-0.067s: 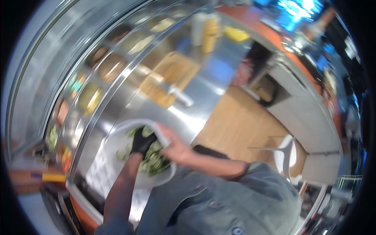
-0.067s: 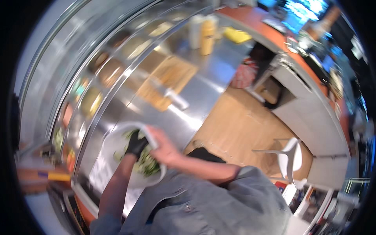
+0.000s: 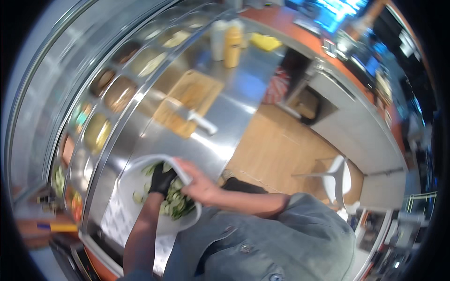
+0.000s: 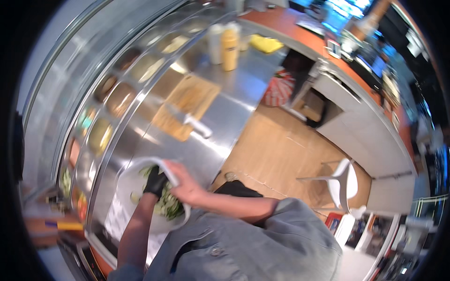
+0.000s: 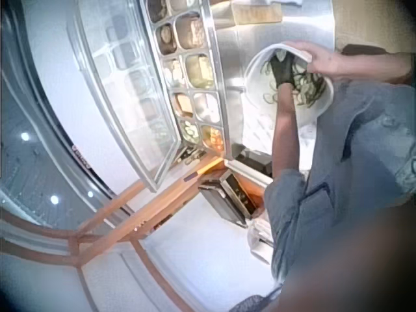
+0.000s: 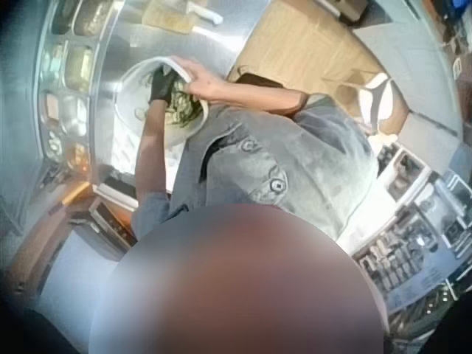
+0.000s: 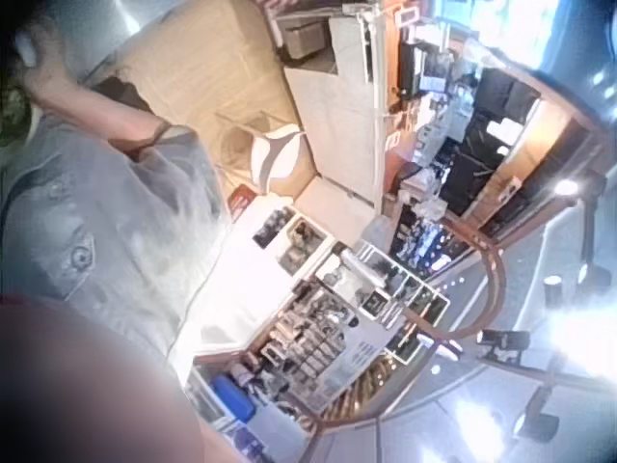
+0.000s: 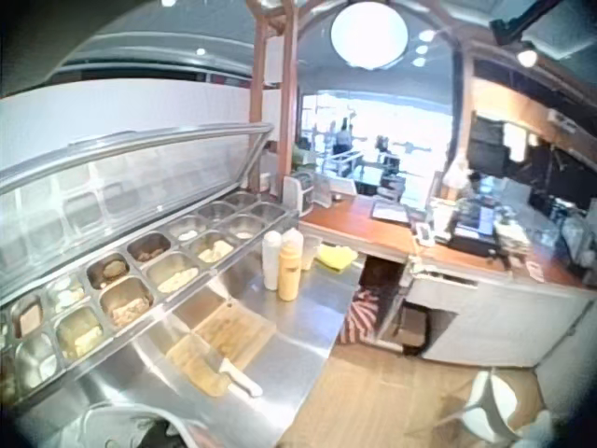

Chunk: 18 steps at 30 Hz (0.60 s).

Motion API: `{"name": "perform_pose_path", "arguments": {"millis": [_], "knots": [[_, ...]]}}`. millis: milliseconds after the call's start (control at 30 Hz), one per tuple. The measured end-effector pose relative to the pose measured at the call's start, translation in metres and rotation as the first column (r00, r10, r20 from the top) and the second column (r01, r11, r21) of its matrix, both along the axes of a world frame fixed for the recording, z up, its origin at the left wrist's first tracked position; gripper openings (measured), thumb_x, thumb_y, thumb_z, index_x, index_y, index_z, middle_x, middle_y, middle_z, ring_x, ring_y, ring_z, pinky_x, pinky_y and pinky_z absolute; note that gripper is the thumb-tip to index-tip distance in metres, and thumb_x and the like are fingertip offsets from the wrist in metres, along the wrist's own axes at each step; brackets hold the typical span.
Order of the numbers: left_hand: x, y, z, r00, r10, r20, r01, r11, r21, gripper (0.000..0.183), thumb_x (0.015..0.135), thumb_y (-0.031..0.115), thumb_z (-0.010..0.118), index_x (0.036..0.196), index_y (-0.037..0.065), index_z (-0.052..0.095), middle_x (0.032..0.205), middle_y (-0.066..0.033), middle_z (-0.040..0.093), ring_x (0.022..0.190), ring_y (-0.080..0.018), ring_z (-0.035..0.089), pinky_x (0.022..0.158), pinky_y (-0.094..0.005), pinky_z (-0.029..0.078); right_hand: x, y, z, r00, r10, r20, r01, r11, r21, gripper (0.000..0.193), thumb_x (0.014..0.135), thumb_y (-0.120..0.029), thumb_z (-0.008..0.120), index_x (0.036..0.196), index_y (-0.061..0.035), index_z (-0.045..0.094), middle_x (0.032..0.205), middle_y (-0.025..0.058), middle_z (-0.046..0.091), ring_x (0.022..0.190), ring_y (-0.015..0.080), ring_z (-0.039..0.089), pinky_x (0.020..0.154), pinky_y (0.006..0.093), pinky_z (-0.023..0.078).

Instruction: The person pours a liquid into a cup, washes hands, puts on gloves, retrieves sliced cucumbers from a refrigerator, transfers them into a metal container, chops garlic on a cutting board, and stirs a dark liquid in a cup with a spoon.

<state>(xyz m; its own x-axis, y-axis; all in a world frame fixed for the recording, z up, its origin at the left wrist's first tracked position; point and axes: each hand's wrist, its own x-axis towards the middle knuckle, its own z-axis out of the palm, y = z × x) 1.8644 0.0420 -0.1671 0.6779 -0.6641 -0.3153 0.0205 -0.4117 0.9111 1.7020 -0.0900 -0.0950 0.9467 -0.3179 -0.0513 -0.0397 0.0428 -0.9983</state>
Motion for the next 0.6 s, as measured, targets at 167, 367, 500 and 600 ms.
{"name": "perform_pose_path", "arguments": {"millis": [167,367,500,600], "knots": [[-0.008,-0.013,0.018,0.884,-0.284,-0.372,0.295,0.955,-0.027,0.06,0.09,0.02,0.072,0.144,0.008,0.048,0.136,-0.0101,0.056,0.125,-0.0203,0.055,0.104,-0.0347,0.045,-0.004,-0.008,0.0,1.0,0.003,-0.029,0.001,0.99,0.143,0.087,0.072,0.009,0.06,0.154,-0.0098,0.038,0.149,0.018,0.037,0.143,0.0337,0.035,0.12,0.0354,0.029],[0.015,-0.028,0.031,0.586,-0.81,0.028,0.727,0.541,0.424,0.091,0.074,0.035,0.082,0.149,0.006,0.041,0.147,-0.0124,0.048,0.136,-0.0275,0.045,0.114,-0.0393,0.035,-0.005,-0.018,-0.005,1.0,-0.007,-0.009,0.009,0.986,0.167,0.086,0.073,0.009,0.058,0.154,-0.01,0.037,0.151,0.0165,0.035,0.144,0.0327,0.033,0.12,0.0358,0.028],[0.008,-0.029,0.025,0.709,-0.705,-0.023,0.685,0.681,0.258,0.092,0.072,0.031,0.084,0.149,0.006,0.041,0.147,-0.011,0.046,0.135,-0.0254,0.044,0.113,-0.0374,0.036,-0.002,-0.021,-0.005,1.0,-0.02,-0.008,0.022,0.977,0.212,0.087,0.073,0.01,0.056,0.155,-0.0104,0.036,0.151,0.0151,0.035,0.145,0.0318,0.032,0.12,0.0357,0.027],[-0.008,-0.031,0.025,0.808,-0.548,-0.216,0.583,0.796,0.163,0.082,0.08,0.024,0.076,0.15,0.006,0.039,0.145,-0.0108,0.047,0.132,-0.0227,0.046,0.11,-0.0359,0.039,0.0,-0.021,-0.006,0.999,0.002,-0.039,0.007,0.969,0.246,0.086,0.074,0.01,0.055,0.155,-0.0102,0.035,0.151,0.0152,0.034,0.145,0.0318,0.031,0.119,0.0352,0.028]]}}
